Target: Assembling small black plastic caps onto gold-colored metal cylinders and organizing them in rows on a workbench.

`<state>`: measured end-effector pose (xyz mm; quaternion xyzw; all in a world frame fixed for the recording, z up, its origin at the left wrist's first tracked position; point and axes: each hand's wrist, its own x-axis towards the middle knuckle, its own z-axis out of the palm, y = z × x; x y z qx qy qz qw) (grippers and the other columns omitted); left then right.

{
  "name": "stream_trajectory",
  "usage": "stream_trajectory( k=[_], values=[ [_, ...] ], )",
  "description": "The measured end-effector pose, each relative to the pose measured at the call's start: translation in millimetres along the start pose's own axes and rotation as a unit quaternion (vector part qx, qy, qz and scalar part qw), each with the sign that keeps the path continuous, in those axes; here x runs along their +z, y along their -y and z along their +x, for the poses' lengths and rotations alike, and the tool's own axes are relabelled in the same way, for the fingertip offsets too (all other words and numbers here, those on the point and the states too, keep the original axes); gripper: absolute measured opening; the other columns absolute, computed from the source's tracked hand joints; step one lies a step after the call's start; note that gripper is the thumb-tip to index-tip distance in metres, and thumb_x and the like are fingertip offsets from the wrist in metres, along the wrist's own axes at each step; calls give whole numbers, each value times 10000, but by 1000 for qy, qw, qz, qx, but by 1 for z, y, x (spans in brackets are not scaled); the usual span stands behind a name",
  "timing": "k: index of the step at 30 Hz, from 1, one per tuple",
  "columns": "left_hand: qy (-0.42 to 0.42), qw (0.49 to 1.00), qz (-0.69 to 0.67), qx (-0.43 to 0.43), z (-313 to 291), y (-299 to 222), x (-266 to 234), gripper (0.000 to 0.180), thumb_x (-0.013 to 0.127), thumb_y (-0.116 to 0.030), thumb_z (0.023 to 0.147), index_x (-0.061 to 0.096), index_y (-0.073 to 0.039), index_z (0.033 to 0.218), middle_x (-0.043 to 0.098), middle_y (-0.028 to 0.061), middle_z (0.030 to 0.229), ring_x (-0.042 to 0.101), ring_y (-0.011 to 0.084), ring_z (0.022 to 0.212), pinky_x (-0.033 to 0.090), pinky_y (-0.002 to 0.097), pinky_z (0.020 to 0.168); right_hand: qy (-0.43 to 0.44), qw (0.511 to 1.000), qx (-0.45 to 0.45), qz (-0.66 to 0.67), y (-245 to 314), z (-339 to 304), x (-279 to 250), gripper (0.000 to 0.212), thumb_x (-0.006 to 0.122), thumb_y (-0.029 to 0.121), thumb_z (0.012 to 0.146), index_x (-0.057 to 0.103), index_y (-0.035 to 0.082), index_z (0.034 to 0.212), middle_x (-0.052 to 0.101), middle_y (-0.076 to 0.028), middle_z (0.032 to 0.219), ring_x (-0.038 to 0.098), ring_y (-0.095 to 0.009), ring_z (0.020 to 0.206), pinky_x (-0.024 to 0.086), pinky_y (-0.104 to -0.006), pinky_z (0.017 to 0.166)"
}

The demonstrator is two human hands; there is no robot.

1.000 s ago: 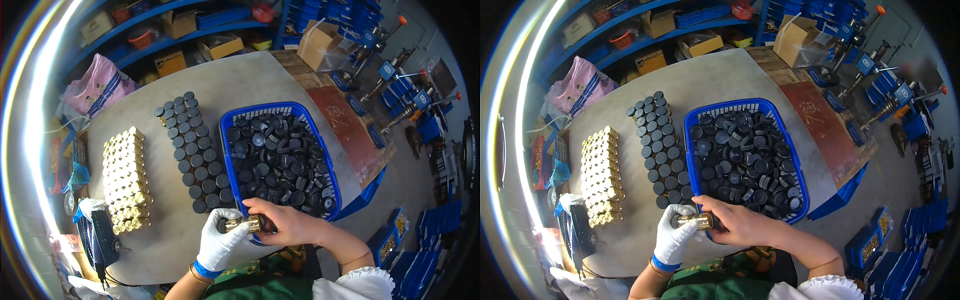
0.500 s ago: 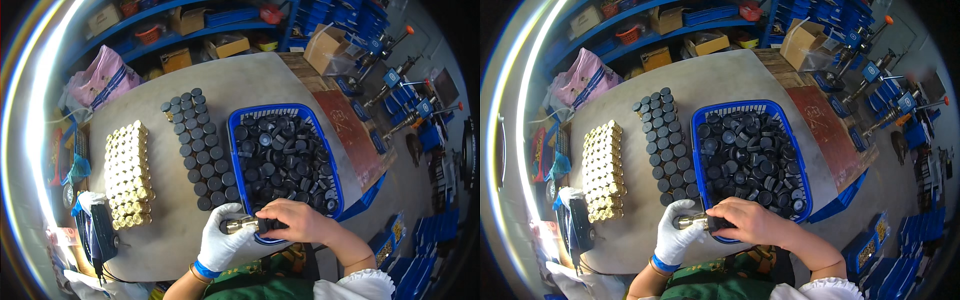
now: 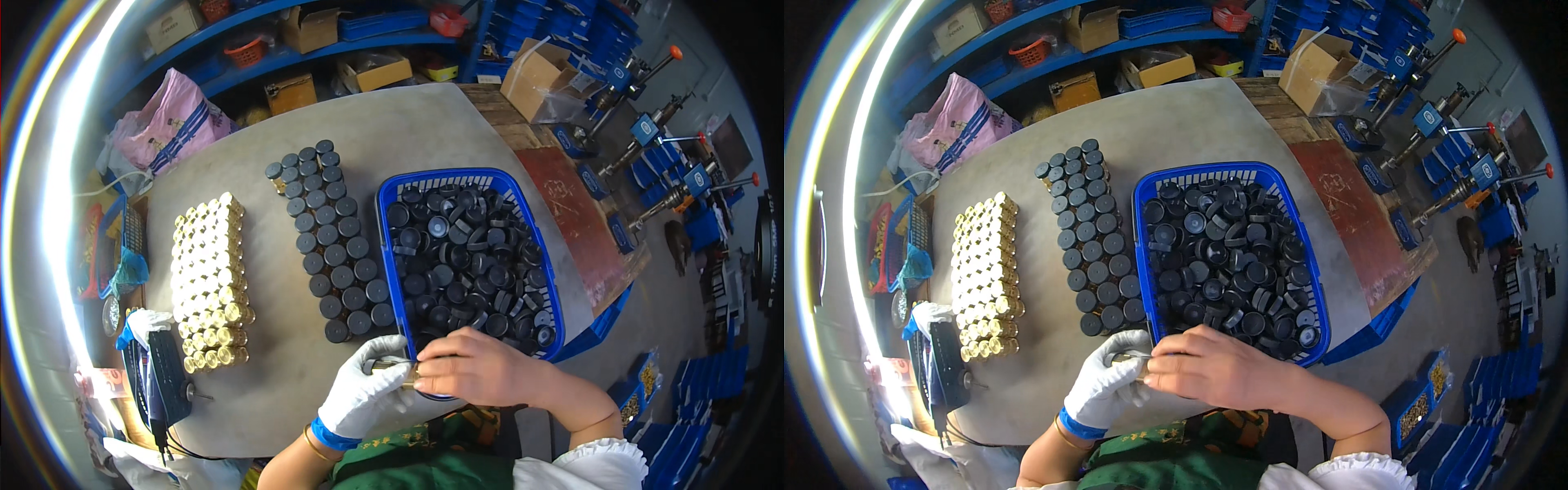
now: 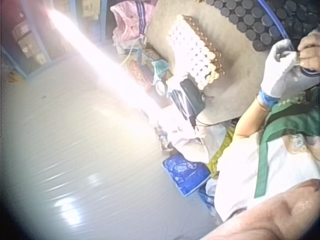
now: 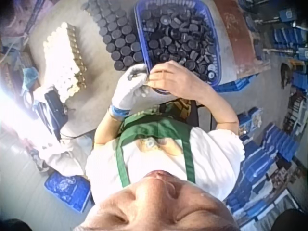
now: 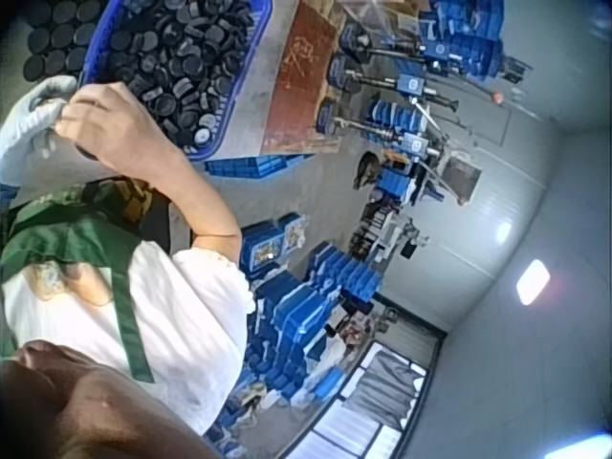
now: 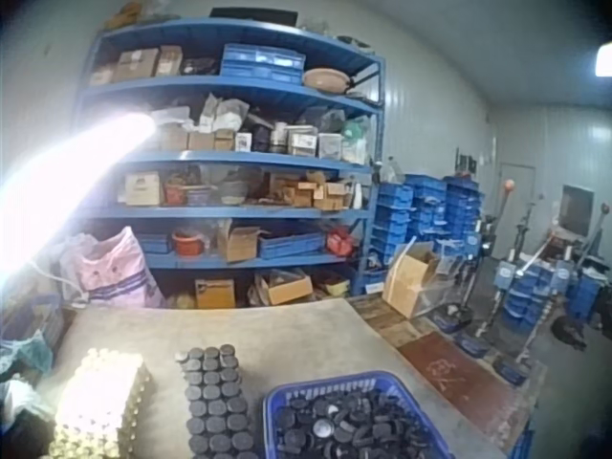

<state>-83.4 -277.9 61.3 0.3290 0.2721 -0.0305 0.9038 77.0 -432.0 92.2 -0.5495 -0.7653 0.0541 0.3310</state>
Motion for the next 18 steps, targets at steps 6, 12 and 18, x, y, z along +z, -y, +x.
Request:
stream_trajectory(
  k=[6, 12, 18],
  values=[
    [-41, 977, 149, 147, -10, 4, 10, 602, 770, -91, 781, 426, -13, 1269, 620, 122, 1070, 625, 165, 931, 534, 307, 806, -28, 939, 281, 195, 6, -5, 6, 559, 802, 258, 742, 550, 28, 1184, 641, -107, 1051, 630, -263, 943, 516, -333, 767],
    [-56, 982, 135, 121, -10, 4, 7, 584, 754, -89, 796, 428, -6, 1273, 619, 127, 1039, 626, 158, 931, 541, 310, 795, 19, 976, 193, 102, 7, 2, 0, 383, 716, 190, 780, 582, 59, 1114, 618, -72, 1033, 597, -223, 1001, 487, -336, 807],
    [-48, 997, 64, 18, -10, -2, 10, 585, 766, -104, 788, 445, 10, 1263, 629, 117, 1011, 624, 153, 923, 533, 303, 802, -31, 993, 108, 27, 3, 3, 3, 264, 739, 202, 781, 650, 64, 988, 640, -50, 996, 613, -224, 901, 460, -340, 756]
  ],
)
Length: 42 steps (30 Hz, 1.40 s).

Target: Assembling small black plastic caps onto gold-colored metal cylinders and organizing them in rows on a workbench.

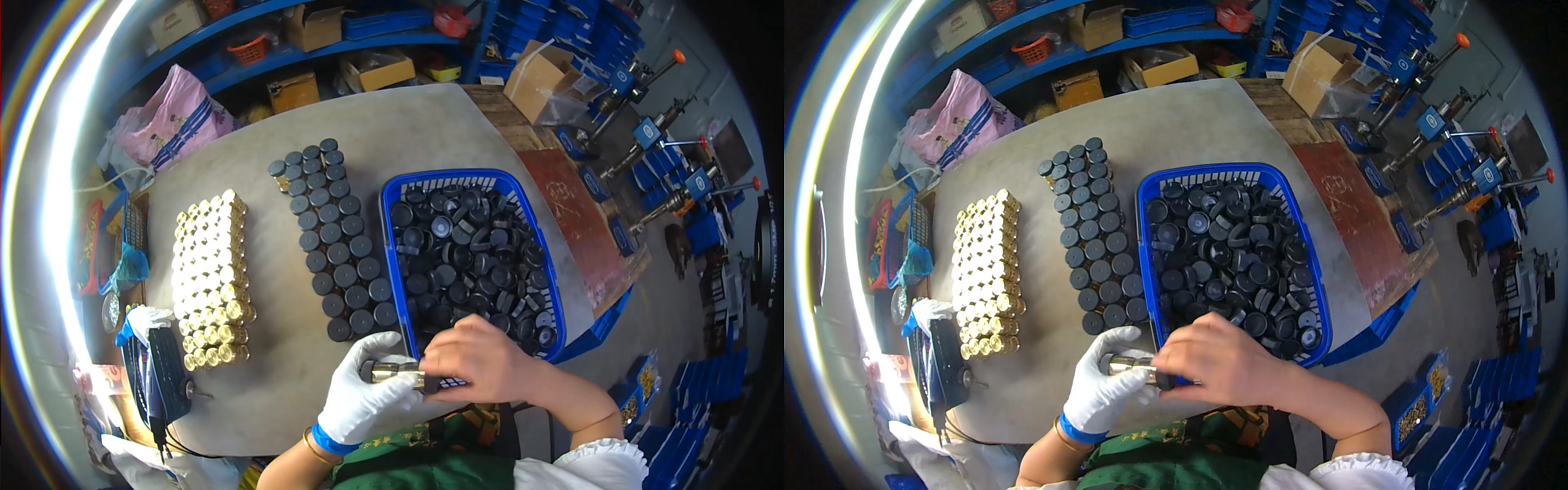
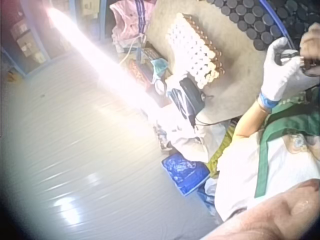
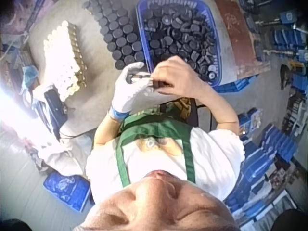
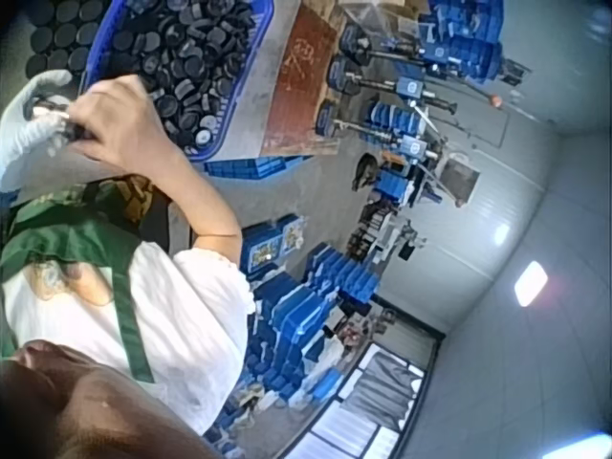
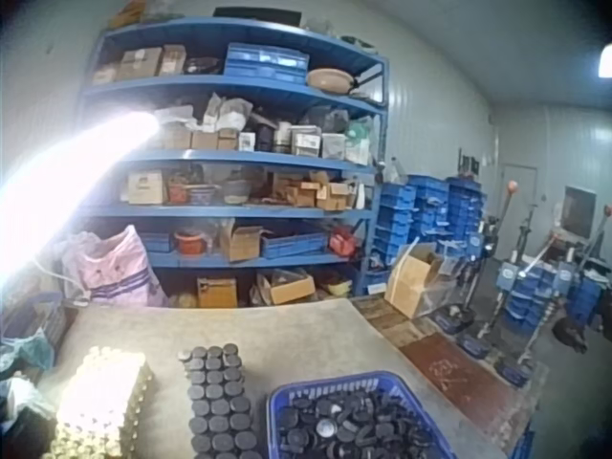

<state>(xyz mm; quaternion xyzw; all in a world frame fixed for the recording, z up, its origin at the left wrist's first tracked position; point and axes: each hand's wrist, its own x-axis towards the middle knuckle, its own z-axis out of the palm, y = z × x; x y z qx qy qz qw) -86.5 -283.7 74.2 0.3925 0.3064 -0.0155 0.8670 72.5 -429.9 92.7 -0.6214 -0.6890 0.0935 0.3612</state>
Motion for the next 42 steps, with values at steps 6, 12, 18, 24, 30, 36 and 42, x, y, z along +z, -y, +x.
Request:
stream_trajectory(
  k=[6, 12, 18, 24, 30, 36, 42],
  values=[
    [-3, 995, 50, 84, -4, 1, 4, 671, 827, -126, 724, 450, -4, 1266, 629, 110, 1064, 606, 141, 974, 494, 292, 879, -50, 996, 57, 54, -9, 2, 17, 334, 682, 329, 852, 589, 20, 763, 619, -102, 777, 590, -266, 738, 448, -367, 723],
    [17, 802, 406, 438, 2, -8, -2, 522, 853, -86, 654, 571, -26, 1089, 659, 102, 992, 653, 202, 854, 519, 311, 782, 86, 917, 252, 297, -22, 6, 14, 399, 531, 360, 948, 606, 24, 747, 594, -118, 675, 588, -304, 656, 454, -387, 625],
    [-239, 752, 408, 460, 45, -57, -43, 615, 702, 45, 718, 454, -8, 1279, 529, 98, 982, 548, 195, 865, 472, 307, 789, -126, 905, 295, -279, -52, 19, -17, 264, 686, 323, 805, 640, 64, 779, 619, -104, 768, 581, -314, 789, 435, -434, 721],
    [-398, 589, 532, 460, 168, -126, -147, 778, 740, -99, 682, 384, -11, 1368, 590, 124, 1012, 569, 215, 891, 474, 339, 828, -74, 841, 391, -367, -82, -11, -15, 212, 721, 223, 773, 638, 31, 809, 619, -103, 837, 550, -275, 903, 420, -402, 808],
    [-406, 672, 535, 312, 220, -150, -147, 714, 688, -112, 740, 373, -67, 1379, 657, 185, 912, 653, 331, 836, 511, 396, 779, -108, 915, 377, -98, -84, -5, -24, 239, 769, 103, 719, 569, -1, 796, 576, -105, 811, 539, -292, 838, 447, -370, 775],
    [-379, 697, 547, 267, 212, -160, -148, 725, 673, -114, 759, 343, -73, 1403, 667, 201, 992, 655, 348, 921, 508, 397, 818, -199, 913, 354, 33, -91, -1, -15, 186, 739, 70, 778, 605, -7, 882, 634, -103, 998, 579, -149, 769, 461, -268, 684],
    [-339, 474, 749, 317, 110, -153, -158, 855, 727, -341, 786, 292, 35, 1419, 519, 250, 1277, 498, 362, 1193, 371, 409, 1028, -244, 829, 360, 353, -90, -8, -19, 129, 671, 27, 850, 581, 9, 940, 622, -28, 928, 606, -88, 862, 474, -203, 731]
  ],
)
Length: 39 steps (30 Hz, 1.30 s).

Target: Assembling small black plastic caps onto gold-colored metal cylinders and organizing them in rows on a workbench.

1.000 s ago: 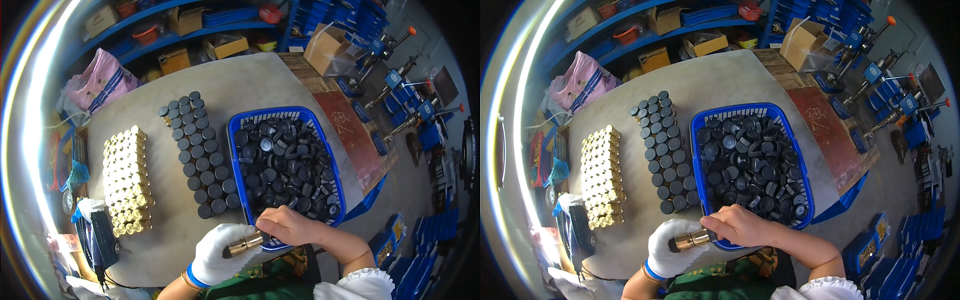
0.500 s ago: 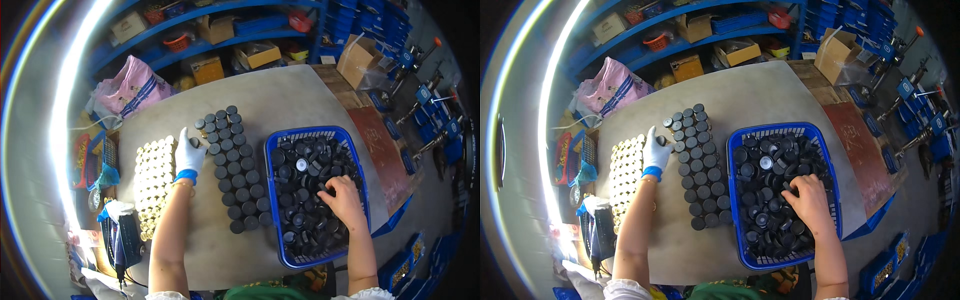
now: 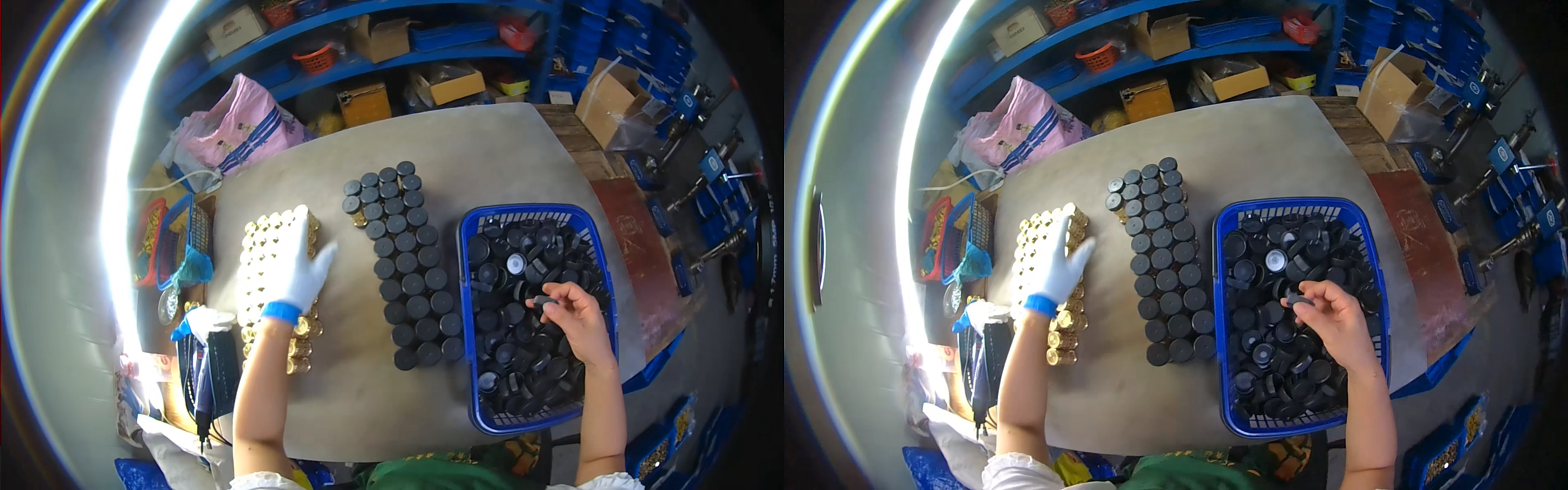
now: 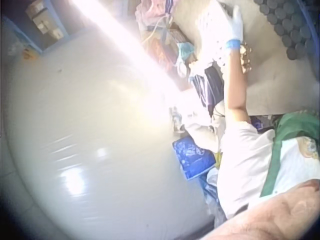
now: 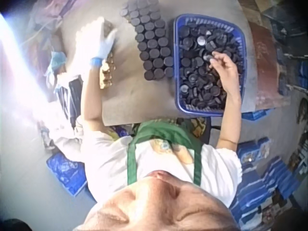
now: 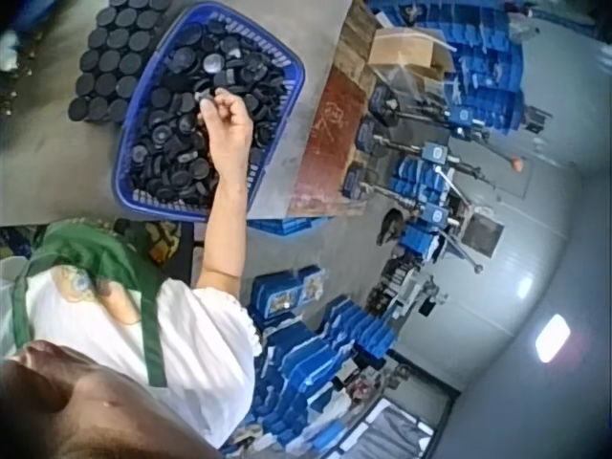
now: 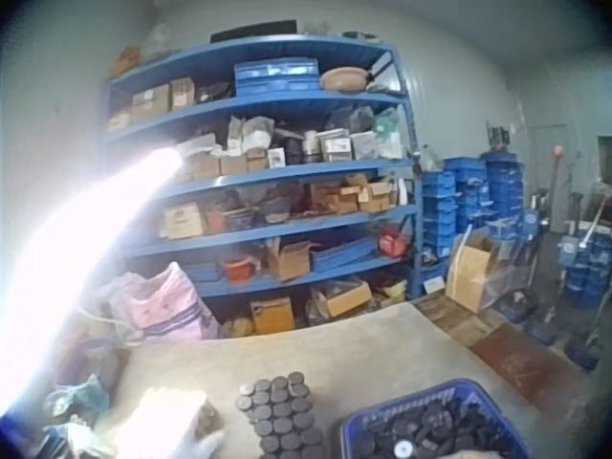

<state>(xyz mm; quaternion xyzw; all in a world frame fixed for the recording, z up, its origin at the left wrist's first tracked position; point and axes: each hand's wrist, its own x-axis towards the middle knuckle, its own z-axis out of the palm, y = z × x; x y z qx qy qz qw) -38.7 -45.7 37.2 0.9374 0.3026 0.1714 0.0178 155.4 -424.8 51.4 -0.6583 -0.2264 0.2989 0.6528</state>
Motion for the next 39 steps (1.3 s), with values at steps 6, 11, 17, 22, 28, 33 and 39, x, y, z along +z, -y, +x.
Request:
stream_trajectory(
  k=[6, 11, 17, 22, 28, 33, 39],
  values=[
    [123, 988, 78, -48, -127, -16, -27, 871, 756, -353, 727, 347, 9, 1405, 337, 224, 1454, 275, 401, 1364, 222, 524, 1109, 59, 998, 3, 14, -4, 1, 5, 127, 619, -16, 872, 531, 25, 953, 566, -16, 897, 633, -129, 937, 489, -224, 752],
    [53, 987, 149, 18, -153, 7, -9, 749, 773, -285, 692, 455, -81, 1338, 471, 111, 1375, 354, 330, 1331, 281, 514, 1080, 38, 981, -75, -177, -5, -3, 11, 125, 636, -4, 867, 547, 10, 954, 572, -15, 865, 564, -42, 713, 466, -199, 650],
    [-35, 991, -131, 11, -160, -42, -36, 454, 786, -195, 720, 581, -61, 1102, 658, 113, 900, 653, 304, 823, 526, 386, 698, 43, 964, -134, -226, 15, -24, 27, 376, 722, 76, 776, 504, 22, 1077, 603, -107, 1039, 603, -134, 784, 511, -263, 656],
    [155, 666, -693, -228, -162, -134, -58, 341, 623, -264, 917, 488, -24, 1119, 606, 75, 881, 602, 110, 627, 478, 237, 537, 234, 933, -93, -257, 30, -55, 68, 556, 699, 108, 795, 425, 30, 1272, 627, -154, 1053, 646, -201, 803, 529, -331, 731],
    [248, 620, -706, -237, -162, -170, -62, 315, 548, -291, 929, 472, -36, 1098, 624, 107, 832, 565, 138, 468, 368, 204, 402, 235, 951, -99, -172, 19, -66, 57, 499, 760, 93, 766, 547, 29, 1212, 659, -100, 1081, 677, -184, 901, 532, -323, 825],
    [306, 579, -719, -234, -160, -170, -68, 375, 697, -149, 858, 540, 25, 1151, 648, 93, 992, 626, 119, 804, 518, 256, 716, 240, 953, -95, -161, 14, -69, 49, 504, 777, 95, 750, 561, 25, 1200, 652, -94, 1060, 662, -186, 912, 530, -315, 830],
    [307, 599, -692, -261, -161, -172, -68, 333, 743, -108, 817, 594, 27, 1083, 671, 87, 1011, 623, 109, 890, 517, 259, 806, 234, 901, -274, -243, 18, -65, 53, 480, 780, 100, 743, 587, 18, 1174, 639, -120, 1031, 639, -228, 927, 532, -315, 785]
  ],
)
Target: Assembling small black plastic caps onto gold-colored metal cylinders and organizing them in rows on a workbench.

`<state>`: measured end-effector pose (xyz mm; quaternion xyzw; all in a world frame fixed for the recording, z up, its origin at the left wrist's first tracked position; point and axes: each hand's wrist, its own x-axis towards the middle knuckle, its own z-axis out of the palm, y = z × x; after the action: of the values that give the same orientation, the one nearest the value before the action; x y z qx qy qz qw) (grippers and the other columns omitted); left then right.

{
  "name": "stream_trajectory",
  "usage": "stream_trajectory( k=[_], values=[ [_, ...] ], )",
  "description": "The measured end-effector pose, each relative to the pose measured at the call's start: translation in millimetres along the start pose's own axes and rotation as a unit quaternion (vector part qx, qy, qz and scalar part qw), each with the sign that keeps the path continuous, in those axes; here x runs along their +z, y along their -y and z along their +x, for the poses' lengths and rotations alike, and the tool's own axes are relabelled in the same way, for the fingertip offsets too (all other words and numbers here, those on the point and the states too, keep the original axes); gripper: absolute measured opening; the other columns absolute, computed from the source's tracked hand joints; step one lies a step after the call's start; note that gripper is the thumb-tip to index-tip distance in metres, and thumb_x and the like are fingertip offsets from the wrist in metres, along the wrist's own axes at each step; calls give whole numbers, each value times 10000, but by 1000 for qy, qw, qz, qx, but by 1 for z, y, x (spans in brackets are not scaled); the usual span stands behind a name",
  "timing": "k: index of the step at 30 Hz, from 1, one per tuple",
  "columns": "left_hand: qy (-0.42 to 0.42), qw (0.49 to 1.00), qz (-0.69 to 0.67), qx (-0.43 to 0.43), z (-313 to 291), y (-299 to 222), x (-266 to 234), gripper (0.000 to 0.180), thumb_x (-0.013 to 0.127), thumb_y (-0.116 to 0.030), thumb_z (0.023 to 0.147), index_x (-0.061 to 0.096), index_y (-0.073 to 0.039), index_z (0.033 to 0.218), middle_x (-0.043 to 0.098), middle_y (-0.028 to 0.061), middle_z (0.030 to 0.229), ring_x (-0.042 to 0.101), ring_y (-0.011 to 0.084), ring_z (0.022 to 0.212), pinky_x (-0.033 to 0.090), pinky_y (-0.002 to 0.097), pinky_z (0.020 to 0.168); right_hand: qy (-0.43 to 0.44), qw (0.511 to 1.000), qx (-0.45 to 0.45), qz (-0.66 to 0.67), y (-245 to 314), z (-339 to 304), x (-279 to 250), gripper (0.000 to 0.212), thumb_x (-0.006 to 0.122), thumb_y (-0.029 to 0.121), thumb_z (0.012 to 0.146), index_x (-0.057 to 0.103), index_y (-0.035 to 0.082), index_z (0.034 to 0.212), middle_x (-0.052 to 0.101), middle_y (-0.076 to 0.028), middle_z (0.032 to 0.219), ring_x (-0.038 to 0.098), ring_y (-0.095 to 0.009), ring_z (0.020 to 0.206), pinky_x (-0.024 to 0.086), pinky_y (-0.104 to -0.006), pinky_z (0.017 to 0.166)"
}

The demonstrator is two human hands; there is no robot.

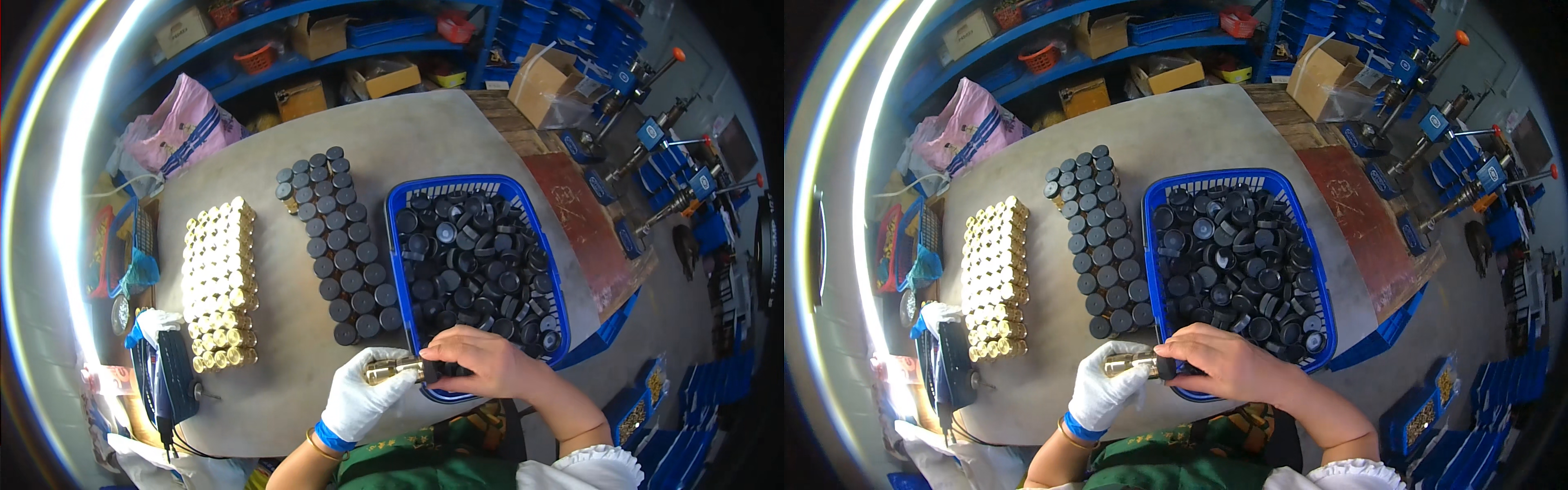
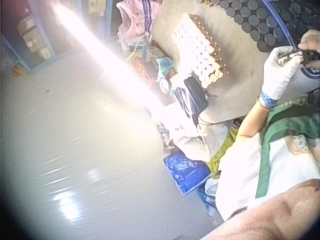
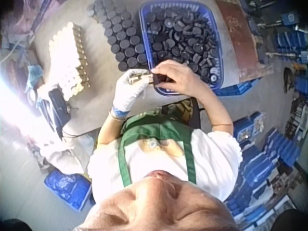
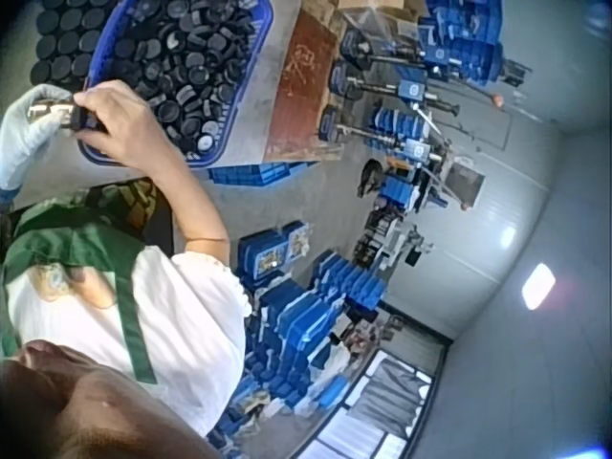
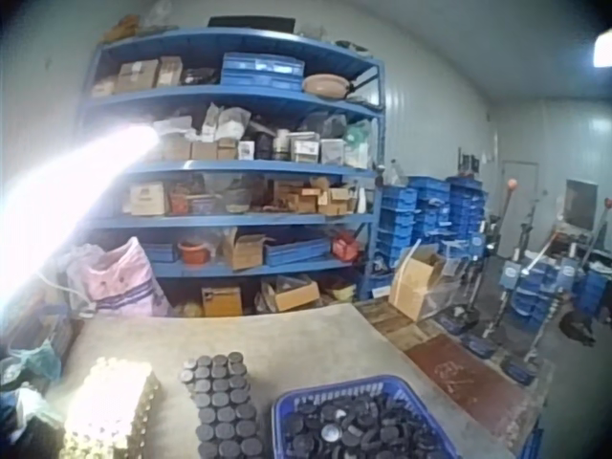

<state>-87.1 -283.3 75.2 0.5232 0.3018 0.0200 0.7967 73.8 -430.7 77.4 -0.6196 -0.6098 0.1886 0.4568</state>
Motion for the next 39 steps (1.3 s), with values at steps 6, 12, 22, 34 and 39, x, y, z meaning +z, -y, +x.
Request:
stream_trajectory(
  k=[6, 12, 22, 34, 39],
  values=[
    [-2, 1000, 12, 25, -3, -2, 5, 339, 745, -111, 815, 594, 31, 1083, 676, 96, 1004, 627, 116, 926, 515, 267, 825, 72, 982, 159, 73, 5, 0, -7, 471, 770, 144, 766, 579, 12, 1176, 630, -132, 1029, 640, -232, 913, 532, -322, 765],
    [63, 995, -38, -70, -1, -12, -3, 281, 689, -152, 866, 590, 18, 1068, 668, 74, 861, 630, 103, 663, 452, 204, 521, 55, 998, 29, -5, 2, -1, -3, 404, 742, 93, 759, 592, 25, 1128, 613, -103, 1018, 619, -245, 943, 523, -329, 770],
    [101, 991, -53, -68, -3, -7, 2, 306, 693, -153, 866, 565, 2, 1096, 658, 72, 824, 606, 105, 587, 428, 199, 484, 39, 998, 19, -45, -5, -11, -5, 423, 789, 311, 750, 610, 0, 973, 637, -106, 949, 623, -258, 854, 500, -345, 702],
    [58, 964, 145, 214, 0, 17, 19, 372, 794, -98, 758, 595, 6, 1055, 685, 89, 937, 661, 113, 821, 547, 272, 760, 114, 943, 279, 141, 2, -3, -19, 564, 464, 457, 965, 607, 3, 662, 575, -134, 531, 587, -320, 501, 478, -369, 529],
    [24, 970, 66, 231, 2, 19, 23, 510, 790, 22, 718, 534, 2, 1158, 662, 116, 986, 609, 116, 962, 520, 275, 824, -65, 827, 293, -476, -32, -3, -48, 359, 654, 412, 830, 606, 57, 799, 626, -152, 598, 648, -324, 586, 510, -415, 555]
  ],
)
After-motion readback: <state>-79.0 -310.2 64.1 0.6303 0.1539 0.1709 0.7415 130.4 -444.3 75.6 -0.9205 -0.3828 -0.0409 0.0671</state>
